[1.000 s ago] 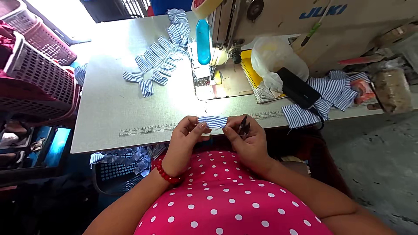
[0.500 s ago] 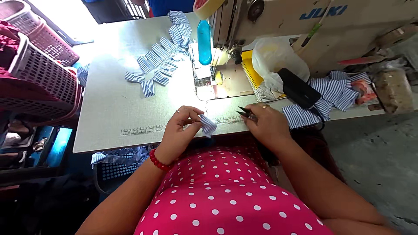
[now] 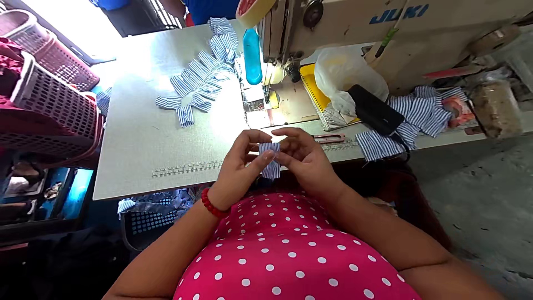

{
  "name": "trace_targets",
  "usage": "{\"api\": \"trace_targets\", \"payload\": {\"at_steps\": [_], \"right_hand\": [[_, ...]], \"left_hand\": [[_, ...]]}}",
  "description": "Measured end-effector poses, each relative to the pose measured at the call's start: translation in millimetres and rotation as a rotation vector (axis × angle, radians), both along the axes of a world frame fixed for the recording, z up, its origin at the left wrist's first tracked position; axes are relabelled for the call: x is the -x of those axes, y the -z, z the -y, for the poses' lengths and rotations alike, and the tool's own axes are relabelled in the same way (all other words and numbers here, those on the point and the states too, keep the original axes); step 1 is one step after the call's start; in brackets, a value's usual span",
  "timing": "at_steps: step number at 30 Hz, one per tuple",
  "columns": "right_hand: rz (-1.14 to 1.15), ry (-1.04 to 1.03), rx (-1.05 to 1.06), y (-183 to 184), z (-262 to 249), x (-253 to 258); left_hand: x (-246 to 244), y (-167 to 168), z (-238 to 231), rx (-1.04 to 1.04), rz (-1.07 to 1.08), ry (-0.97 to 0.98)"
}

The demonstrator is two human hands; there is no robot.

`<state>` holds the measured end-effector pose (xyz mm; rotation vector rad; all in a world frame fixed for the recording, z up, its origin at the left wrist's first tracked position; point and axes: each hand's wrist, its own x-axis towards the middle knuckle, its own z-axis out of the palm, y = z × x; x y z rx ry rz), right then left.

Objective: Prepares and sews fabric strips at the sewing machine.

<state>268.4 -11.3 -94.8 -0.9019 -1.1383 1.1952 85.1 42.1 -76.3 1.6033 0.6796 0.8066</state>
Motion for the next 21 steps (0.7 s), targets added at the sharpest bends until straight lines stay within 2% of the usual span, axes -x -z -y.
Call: {"api": "trace_targets", "payload": {"at_steps": [3, 5, 7, 10, 14, 19, 21], "right_hand": [[-0.176, 0.052, -0.065, 7, 0, 1], [-0.145, 0.118, -0.12, 10, 1, 2], [-0.059, 0.154, -0.148, 12, 3, 3], [0.067, 0.162, -0.197, 13, 4, 1], [0.291, 0.186, -0.32, 12, 5, -8], [0.741, 0.369, -0.603, 11, 6, -22], [0.848, 0.404, -0.727, 11, 6, -24]], "left_hand": [[-1, 15, 9, 0.33, 0.199, 0.045], [-1, 19, 14, 0.465, 0.271, 0.02], [0, 19, 16, 0.508, 0.301, 0.011], [0, 18, 16, 0.475, 0.316, 0.047], [1, 10, 14, 0.401, 0.225, -0.043], [8, -1, 8, 0.26, 0.098, -0.071], [8, -4, 7, 0.211, 0.041, -0.081]]}}
